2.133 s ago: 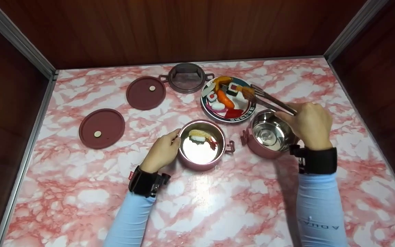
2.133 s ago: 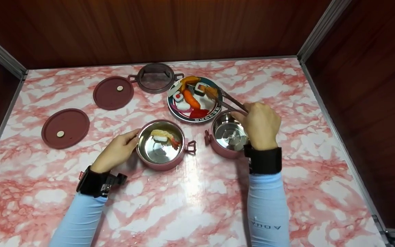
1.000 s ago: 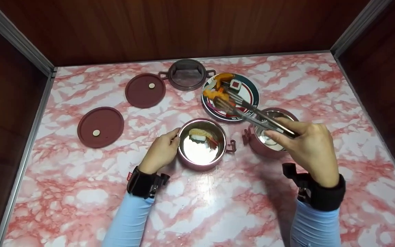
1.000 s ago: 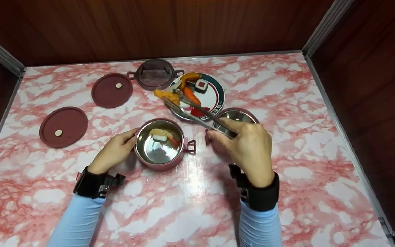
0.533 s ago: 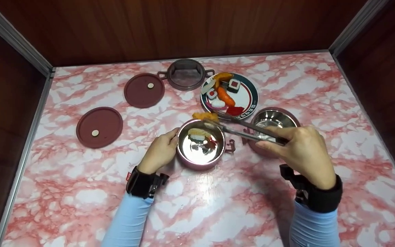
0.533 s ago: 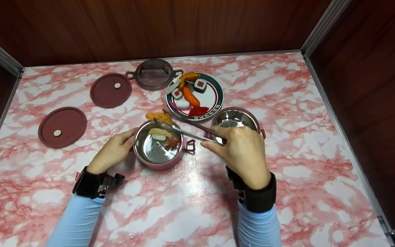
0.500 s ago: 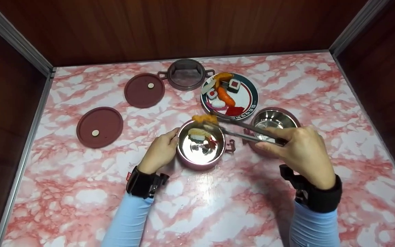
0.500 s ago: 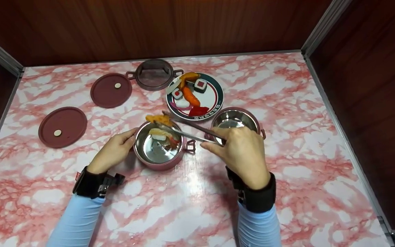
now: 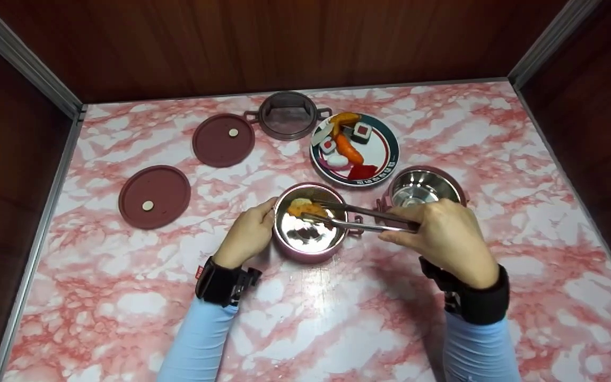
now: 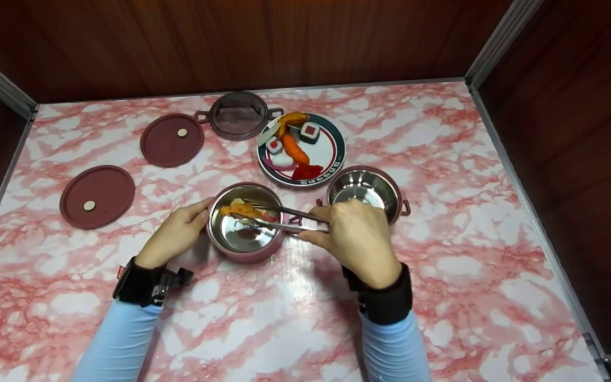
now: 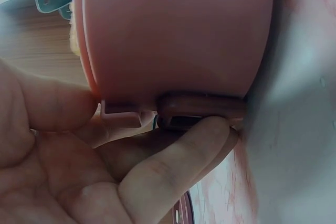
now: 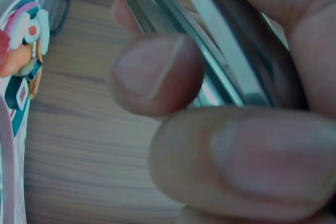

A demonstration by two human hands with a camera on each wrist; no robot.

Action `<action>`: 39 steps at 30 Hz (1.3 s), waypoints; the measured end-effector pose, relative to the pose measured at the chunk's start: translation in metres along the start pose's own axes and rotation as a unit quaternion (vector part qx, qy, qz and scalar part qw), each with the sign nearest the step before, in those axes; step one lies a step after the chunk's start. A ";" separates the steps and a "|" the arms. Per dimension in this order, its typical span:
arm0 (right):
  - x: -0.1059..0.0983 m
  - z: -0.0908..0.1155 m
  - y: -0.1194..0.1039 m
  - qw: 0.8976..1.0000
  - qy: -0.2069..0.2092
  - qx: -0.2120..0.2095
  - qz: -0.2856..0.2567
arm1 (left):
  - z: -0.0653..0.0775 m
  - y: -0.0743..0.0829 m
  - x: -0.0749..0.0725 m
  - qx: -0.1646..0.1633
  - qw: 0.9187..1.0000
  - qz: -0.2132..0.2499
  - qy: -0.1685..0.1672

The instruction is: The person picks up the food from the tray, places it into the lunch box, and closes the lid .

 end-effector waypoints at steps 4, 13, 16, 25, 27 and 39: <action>0.008 -0.003 -0.003 1.000 -0.009 0.000 0.007 | 0.000 0.000 0.000 -0.002 1.000 0.001 0.000; 0.017 -0.005 -0.004 1.000 -0.014 0.003 0.005 | -0.001 0.000 0.001 -0.005 1.000 0.003 -0.005; 0.019 -0.006 -0.004 1.000 -0.011 -0.001 0.013 | -0.001 0.000 0.001 -0.008 1.000 0.003 -0.006; 0.024 -0.007 -0.009 0.999 -0.011 -0.021 0.039 | 0.000 0.000 0.001 -0.010 1.000 0.003 -0.001; 0.026 -0.007 -0.011 0.999 -0.011 -0.026 0.041 | 0.001 0.000 0.001 -0.012 1.000 0.001 0.001; 0.035 -0.010 -0.016 0.996 -0.021 -0.014 0.083 | 0.001 0.001 0.001 -0.006 1.000 -0.006 -0.001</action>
Point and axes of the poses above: each hand's wrist, its own z-axis away from the middle knuckle, its own x-axis out of the palm, y = z × x, the point moved 8 cm from there along -z, towards the middle knuckle, and after that the axes turned 8 degrees about -z, right-handed, at the moved point
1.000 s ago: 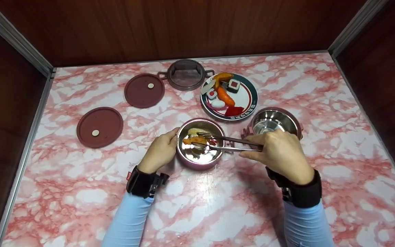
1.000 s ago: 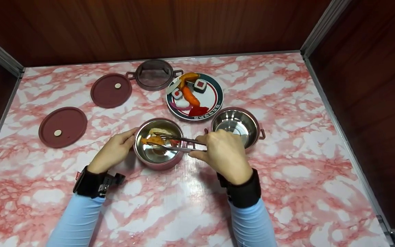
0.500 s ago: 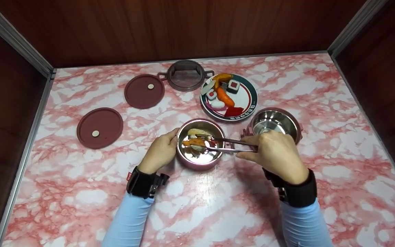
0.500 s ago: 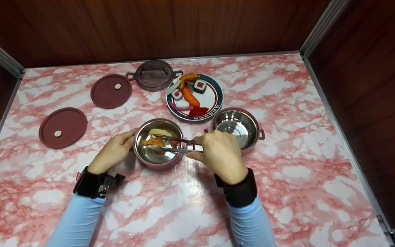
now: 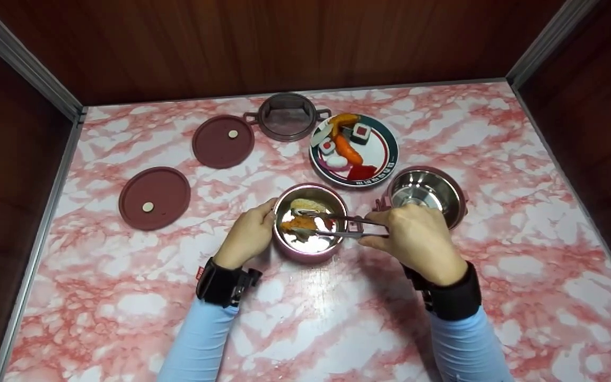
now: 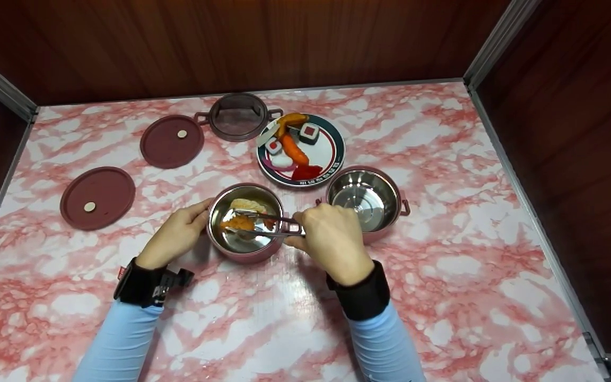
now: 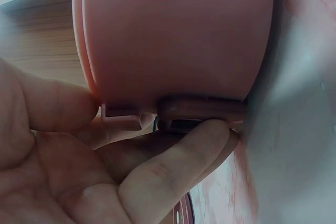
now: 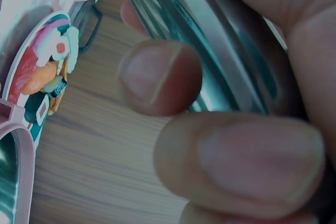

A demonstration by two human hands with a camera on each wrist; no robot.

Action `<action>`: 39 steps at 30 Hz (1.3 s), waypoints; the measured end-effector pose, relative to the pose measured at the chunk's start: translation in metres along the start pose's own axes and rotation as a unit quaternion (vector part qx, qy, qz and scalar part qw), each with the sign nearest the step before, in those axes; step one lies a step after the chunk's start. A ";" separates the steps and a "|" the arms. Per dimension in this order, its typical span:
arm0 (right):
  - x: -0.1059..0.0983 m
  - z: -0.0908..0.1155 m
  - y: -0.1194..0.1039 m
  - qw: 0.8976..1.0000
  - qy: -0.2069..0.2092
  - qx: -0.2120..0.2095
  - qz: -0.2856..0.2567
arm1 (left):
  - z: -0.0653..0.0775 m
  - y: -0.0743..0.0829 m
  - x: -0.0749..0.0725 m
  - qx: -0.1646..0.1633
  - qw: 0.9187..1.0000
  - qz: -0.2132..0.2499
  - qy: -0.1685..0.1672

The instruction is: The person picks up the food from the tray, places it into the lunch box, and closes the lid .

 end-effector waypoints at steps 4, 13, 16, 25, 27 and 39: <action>0.000 0.000 0.000 1.000 0.000 0.001 0.003 | 0.000 -0.001 0.001 -0.004 1.000 0.001 -0.001; 0.001 -0.002 0.001 1.000 0.001 0.004 -0.001 | -0.001 -0.001 0.001 -0.003 1.000 -0.004 -0.001; 0.002 -0.002 0.001 1.000 -0.003 0.003 -0.011 | 0.000 -0.001 0.000 0.001 1.000 -0.008 0.002; -0.003 0.000 -0.001 1.000 -0.008 -0.013 -0.019 | -0.001 -0.001 0.001 -0.003 1.000 -0.006 -0.003; -0.009 0.003 -0.001 1.000 0.000 -0.017 -0.025 | -0.001 0.000 0.001 -0.001 1.000 -0.004 -0.003; -0.066 0.019 0.029 0.983 0.159 0.002 -0.094 | 0.000 0.000 0.001 -0.003 1.000 -0.004 -0.004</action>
Point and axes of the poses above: each hand's wrist, its own z-axis away from the middle knuckle, its own x-axis out of the palm, y = z × x, the point moved 8 cm from there along -z, towards the middle knuckle, and after that the axes turned 8 degrees about -z, right-handed, at the moved point
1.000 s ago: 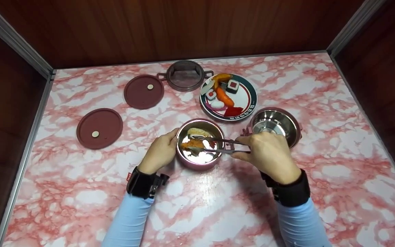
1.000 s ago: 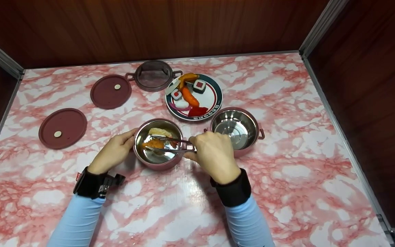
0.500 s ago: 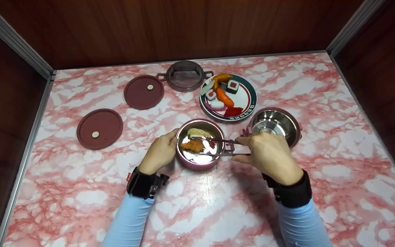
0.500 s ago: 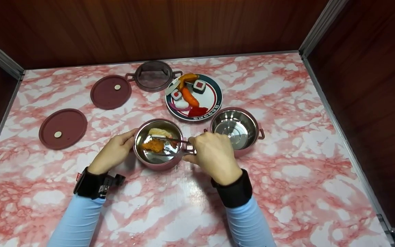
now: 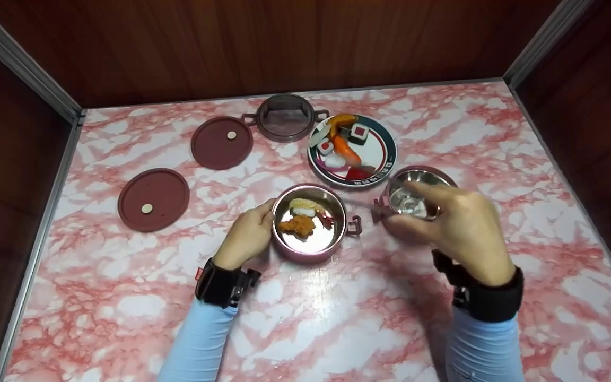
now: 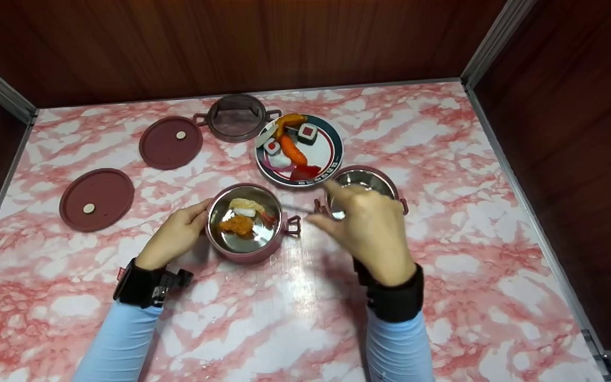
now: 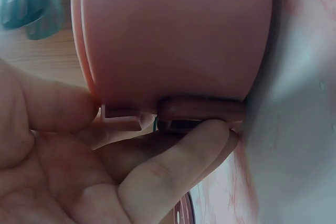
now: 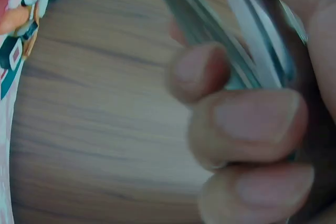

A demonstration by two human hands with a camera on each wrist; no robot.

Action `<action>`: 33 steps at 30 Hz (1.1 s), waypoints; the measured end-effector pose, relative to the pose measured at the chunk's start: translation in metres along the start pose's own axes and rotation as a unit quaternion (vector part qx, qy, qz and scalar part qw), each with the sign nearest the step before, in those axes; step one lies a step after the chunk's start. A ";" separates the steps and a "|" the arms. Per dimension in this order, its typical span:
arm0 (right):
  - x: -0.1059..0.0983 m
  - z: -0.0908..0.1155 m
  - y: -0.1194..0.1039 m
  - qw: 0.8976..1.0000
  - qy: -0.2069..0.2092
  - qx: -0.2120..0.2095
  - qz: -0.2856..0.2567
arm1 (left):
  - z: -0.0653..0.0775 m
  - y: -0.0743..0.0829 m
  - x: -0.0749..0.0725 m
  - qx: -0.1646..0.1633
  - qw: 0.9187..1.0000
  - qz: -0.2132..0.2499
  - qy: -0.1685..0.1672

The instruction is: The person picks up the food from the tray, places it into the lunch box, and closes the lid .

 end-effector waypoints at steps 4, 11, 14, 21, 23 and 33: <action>-0.019 0.002 0.011 0.997 0.068 0.022 -0.002 | -0.001 0.000 0.000 0.006 1.000 0.000 0.004; -0.029 0.006 0.026 0.994 0.089 0.060 0.026 | 0.000 -0.001 0.000 0.009 1.000 0.006 0.009; -0.028 0.005 0.032 0.993 0.088 0.068 0.027 | 0.000 -0.001 0.000 0.011 1.000 0.004 0.011; -0.018 0.002 0.044 0.994 0.069 0.077 0.028 | -0.001 -0.001 0.000 0.008 1.000 0.004 0.005; -0.015 0.001 0.047 0.994 0.063 0.080 0.028 | -0.001 -0.001 0.001 0.005 1.000 0.005 0.004; -0.001 -0.001 0.063 0.992 0.027 0.114 0.043 | 0.000 -0.001 0.001 0.003 1.000 0.003 0.003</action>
Point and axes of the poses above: each hand's wrist, its own z-axis away from the middle knuckle, its own x-axis out of the palm, y = z × x, the point moved 8 cm from there along -z, towards the middle knuckle, and after that the axes turned 8 degrees about -z, right-handed, at the moved point
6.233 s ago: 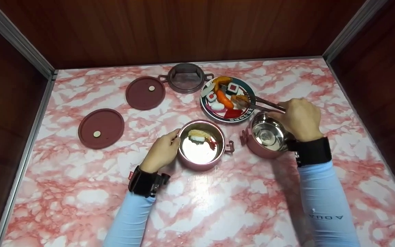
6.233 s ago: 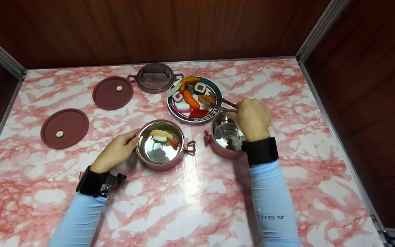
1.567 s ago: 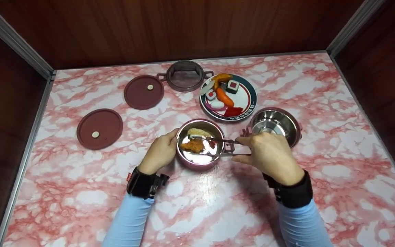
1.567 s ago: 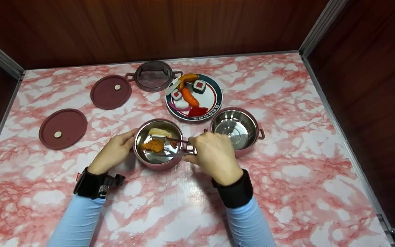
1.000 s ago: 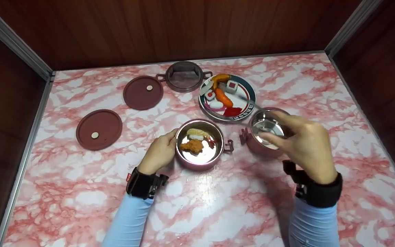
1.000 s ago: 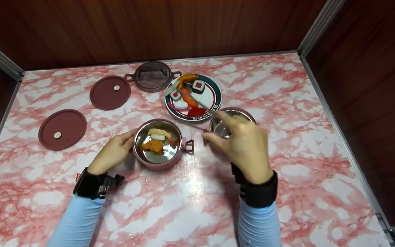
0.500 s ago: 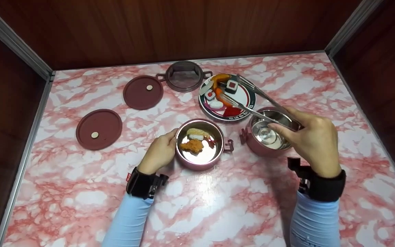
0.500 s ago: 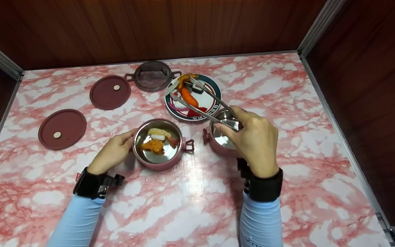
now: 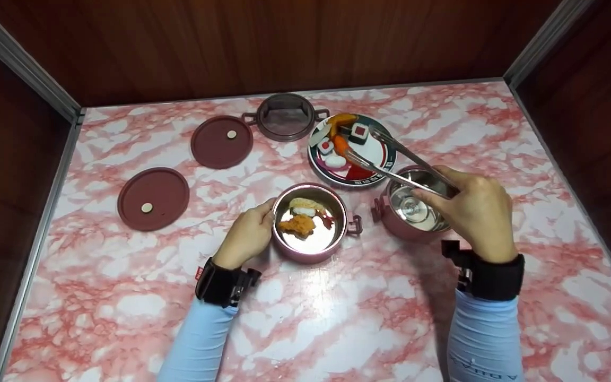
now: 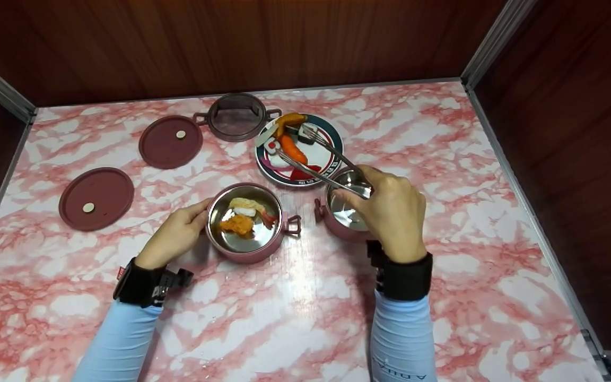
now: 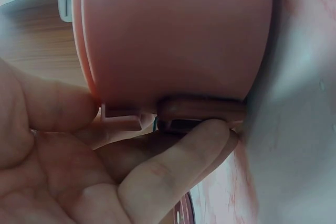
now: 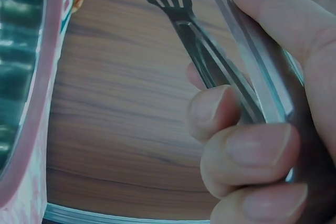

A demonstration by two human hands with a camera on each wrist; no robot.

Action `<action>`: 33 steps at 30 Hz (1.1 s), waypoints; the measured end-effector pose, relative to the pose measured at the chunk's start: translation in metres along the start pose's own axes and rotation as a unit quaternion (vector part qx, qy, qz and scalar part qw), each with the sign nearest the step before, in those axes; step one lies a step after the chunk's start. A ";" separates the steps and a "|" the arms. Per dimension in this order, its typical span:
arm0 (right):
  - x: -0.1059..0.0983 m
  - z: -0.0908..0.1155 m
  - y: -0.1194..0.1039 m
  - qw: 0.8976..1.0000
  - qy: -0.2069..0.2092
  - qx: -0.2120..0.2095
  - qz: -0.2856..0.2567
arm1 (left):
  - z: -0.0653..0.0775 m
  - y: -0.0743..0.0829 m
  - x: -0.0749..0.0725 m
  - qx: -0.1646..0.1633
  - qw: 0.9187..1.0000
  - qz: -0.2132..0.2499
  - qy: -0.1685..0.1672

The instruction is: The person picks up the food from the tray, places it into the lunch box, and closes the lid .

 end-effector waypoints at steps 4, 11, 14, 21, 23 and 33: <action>0.010 -0.002 0.001 1.000 -0.017 0.003 0.009 | 0.000 -0.001 -0.001 0.004 1.000 -0.005 0.004; 0.021 -0.006 0.000 0.999 -0.029 0.008 0.013 | -0.001 -0.001 -0.003 -0.002 1.000 -0.002 0.000; 0.024 -0.008 0.000 1.000 -0.025 0.009 0.016 | -0.001 -0.001 -0.005 -0.005 1.000 0.001 -0.003; 0.026 -0.010 -0.001 0.999 -0.017 0.014 0.024 | -0.001 -0.001 -0.006 -0.011 1.000 0.005 0.000; 0.024 -0.010 -0.001 0.999 -0.015 0.017 0.025 | -0.001 -0.001 -0.005 -0.013 1.000 0.007 0.000; 0.004 -0.035 -0.020 0.994 -0.011 -0.057 0.093 | -0.001 0.000 0.000 -0.007 1.000 0.005 -0.012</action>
Point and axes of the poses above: each hand's wrist, its own z-axis away from the middle knuckle, its own x-axis out of the palm, y = z × x, the point moved 8 cm from there along -z, towards the middle knuckle, and after that the axes turned 8 degrees about -z, right-handed, at the moved point
